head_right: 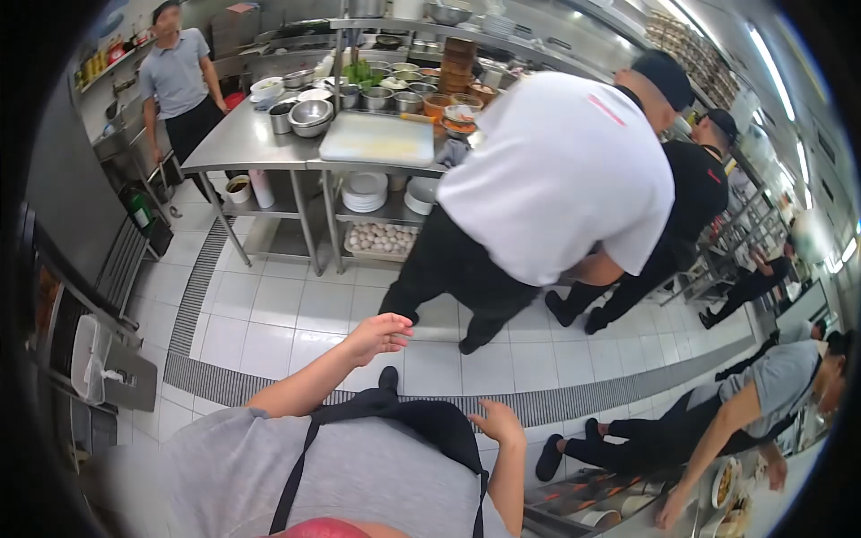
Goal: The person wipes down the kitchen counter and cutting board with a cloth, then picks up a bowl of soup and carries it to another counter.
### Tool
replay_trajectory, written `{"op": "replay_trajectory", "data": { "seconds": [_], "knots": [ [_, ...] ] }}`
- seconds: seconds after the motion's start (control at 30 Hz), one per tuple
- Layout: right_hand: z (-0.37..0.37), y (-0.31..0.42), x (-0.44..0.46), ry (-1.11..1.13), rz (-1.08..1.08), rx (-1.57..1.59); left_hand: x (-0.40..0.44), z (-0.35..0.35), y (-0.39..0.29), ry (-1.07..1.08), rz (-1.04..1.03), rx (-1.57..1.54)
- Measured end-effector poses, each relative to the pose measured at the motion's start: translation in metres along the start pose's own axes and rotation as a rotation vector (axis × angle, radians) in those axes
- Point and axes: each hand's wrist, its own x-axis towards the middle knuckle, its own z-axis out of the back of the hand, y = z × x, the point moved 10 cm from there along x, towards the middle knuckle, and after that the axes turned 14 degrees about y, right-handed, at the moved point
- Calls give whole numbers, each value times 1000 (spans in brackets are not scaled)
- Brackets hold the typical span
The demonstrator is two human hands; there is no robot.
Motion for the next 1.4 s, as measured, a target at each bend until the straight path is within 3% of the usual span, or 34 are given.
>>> {"op": "replay_trajectory", "data": {
  "seconds": [0.37,0.43,0.6,0.77,0.83,1.0,1.03,1.1,1.13,1.2,1.23,1.3,1.33,1.37,1.4],
  "knots": [
    [-30,76,52,65,187,13,-48,31,-8,-39,8,11],
    [-43,74,71,198,124,4,-59,50,-18,-55,-25,-9],
    [-22,149,101,179,94,-211,-97,133,-47,-175,-117,-67],
    [-48,260,202,260,173,-387,-176,233,-106,-297,-237,-50],
    [-51,346,221,154,419,-310,-224,280,-127,-419,-331,-48],
    [-95,487,259,199,669,-252,-336,391,-135,-697,-378,-63],
    [-100,497,270,190,668,-240,-356,417,-127,-776,-361,-49],
    [-139,495,311,424,590,-42,-395,483,-90,-958,-295,-36],
    [-158,478,343,409,587,21,-415,522,-59,-1055,-244,-33],
    [-195,412,408,326,463,-26,-471,592,42,-1273,-200,-97],
    [-213,366,430,277,329,-246,-498,624,118,-1275,-181,-251],
    [-259,251,464,311,106,-558,-567,615,244,-1438,185,-291],
    [-273,201,456,424,-4,-575,-595,590,288,-1499,430,-516],
    [-263,164,433,318,-179,-405,-604,572,240,-1351,501,473],
    [-255,149,398,421,-358,-197,-572,528,209,-994,504,1410]
  ]
}}
